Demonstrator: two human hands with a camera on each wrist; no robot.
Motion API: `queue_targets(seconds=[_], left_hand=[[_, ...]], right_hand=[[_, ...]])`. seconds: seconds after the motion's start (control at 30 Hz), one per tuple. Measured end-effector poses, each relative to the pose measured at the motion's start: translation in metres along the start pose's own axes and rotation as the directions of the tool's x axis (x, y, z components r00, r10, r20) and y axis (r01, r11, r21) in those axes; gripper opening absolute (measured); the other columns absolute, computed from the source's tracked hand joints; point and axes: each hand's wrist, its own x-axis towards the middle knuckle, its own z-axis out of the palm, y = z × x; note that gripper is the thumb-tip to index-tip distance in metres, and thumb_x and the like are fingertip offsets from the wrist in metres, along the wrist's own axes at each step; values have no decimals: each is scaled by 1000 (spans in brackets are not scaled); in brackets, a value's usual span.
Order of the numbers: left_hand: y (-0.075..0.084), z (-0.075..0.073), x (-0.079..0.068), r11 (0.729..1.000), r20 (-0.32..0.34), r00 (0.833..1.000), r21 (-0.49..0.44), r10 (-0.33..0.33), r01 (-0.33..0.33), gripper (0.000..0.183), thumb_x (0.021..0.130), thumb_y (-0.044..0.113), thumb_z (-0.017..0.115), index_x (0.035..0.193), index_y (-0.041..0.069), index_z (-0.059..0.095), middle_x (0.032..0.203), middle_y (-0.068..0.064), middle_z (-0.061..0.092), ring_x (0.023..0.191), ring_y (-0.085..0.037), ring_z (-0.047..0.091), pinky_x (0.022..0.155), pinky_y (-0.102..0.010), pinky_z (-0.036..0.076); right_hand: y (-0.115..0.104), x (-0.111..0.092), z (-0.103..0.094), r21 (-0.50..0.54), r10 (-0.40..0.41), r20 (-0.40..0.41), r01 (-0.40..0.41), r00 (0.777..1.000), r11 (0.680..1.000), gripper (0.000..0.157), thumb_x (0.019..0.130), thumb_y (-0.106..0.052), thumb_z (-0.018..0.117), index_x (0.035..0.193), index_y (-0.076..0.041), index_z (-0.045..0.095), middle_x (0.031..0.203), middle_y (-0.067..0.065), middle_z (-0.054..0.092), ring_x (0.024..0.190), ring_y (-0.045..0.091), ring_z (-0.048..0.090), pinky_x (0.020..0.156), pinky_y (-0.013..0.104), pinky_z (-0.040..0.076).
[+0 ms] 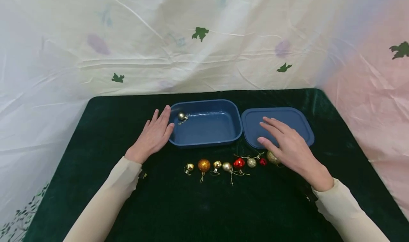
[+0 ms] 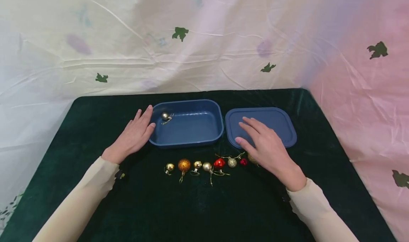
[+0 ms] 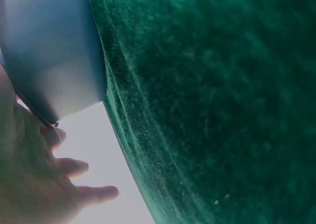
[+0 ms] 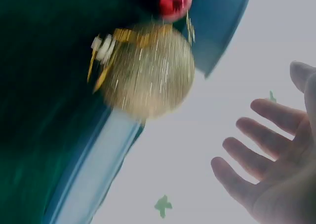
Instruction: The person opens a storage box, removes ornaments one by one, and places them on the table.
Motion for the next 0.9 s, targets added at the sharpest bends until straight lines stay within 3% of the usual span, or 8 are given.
queue_targets(seconds=[0.13, 0.33, 0.43, 0.5, 0.63, 0.7, 0.9], left_hand=[[2, -2, 4, 999, -1, 1000, 34, 9, -9, 70, 113, 46, 26, 167, 9, 3, 174, -7, 1, 158, -41, 1, 119, -72, 14], [4, -5, 9, 994, 8, 999, 107, 33, -34, 73, 112, 50, 29, 167, 7, 7, 174, -10, 3, 158, -40, 2, 120, -69, 13], [8, -6, 12, 988, -38, 996, 132, 83, -77, 72, 111, 48, 36, 166, 5, 18, 173, -14, 12, 158, -39, 9, 121, -66, 17], [12, -9, 16, 979, -97, 984, 152, 148, -132, 68, 111, 42, 44, 163, 2, 28, 169, -17, 24, 156, -38, 20, 121, -62, 23], [25, -14, 27, 952, -178, 943, 174, 281, -251, 55, 106, 24, 59, 153, -1, 46, 152, -21, 49, 141, -35, 47, 115, -53, 40], [32, -15, 33, 946, -158, 938, 156, 307, -284, 51, 104, 18, 62, 149, -2, 50, 144, -20, 55, 131, -33, 56, 109, -50, 46], [47, -12, 44, 950, -38, 957, 131, 289, -282, 51, 103, 12, 64, 148, -6, 49, 136, -23, 59, 116, -30, 64, 97, -45, 55]], right_hand=[[-7, 20, 15, -35, -21, 57, 23, 998, 999, 66, 106, -44, 58, 157, -5, 45, 166, 16, 33, 153, 41, 28, 110, 70, 34], [-16, 44, 34, -129, 40, 192, -15, 981, 992, 79, 107, -59, 42, 163, -3, 29, 171, 15, 17, 157, 39, 14, 118, 67, 25], [-16, 48, 39, -158, 69, 233, -33, 970, 987, 82, 107, -62, 38, 163, -2, 27, 171, 16, 16, 157, 39, 14, 119, 67, 23], [-15, 50, 41, -163, 77, 246, -37, 966, 986, 83, 107, -62, 37, 163, -2, 26, 171, 16, 16, 157, 39, 13, 119, 67, 23], [-14, 51, 42, -159, 75, 243, -37, 967, 987, 82, 108, -60, 39, 162, 0, 27, 171, 18, 17, 157, 38, 15, 119, 66, 24], [-14, 50, 42, -155, 73, 244, -35, 967, 987, 82, 108, -59, 39, 162, 1, 27, 170, 19, 18, 157, 38, 16, 119, 66, 24], [-16, 48, 45, -130, 72, 257, -39, 964, 991, 82, 108, -59, 40, 162, 1, 25, 171, 17, 17, 157, 38, 17, 120, 64, 24]])
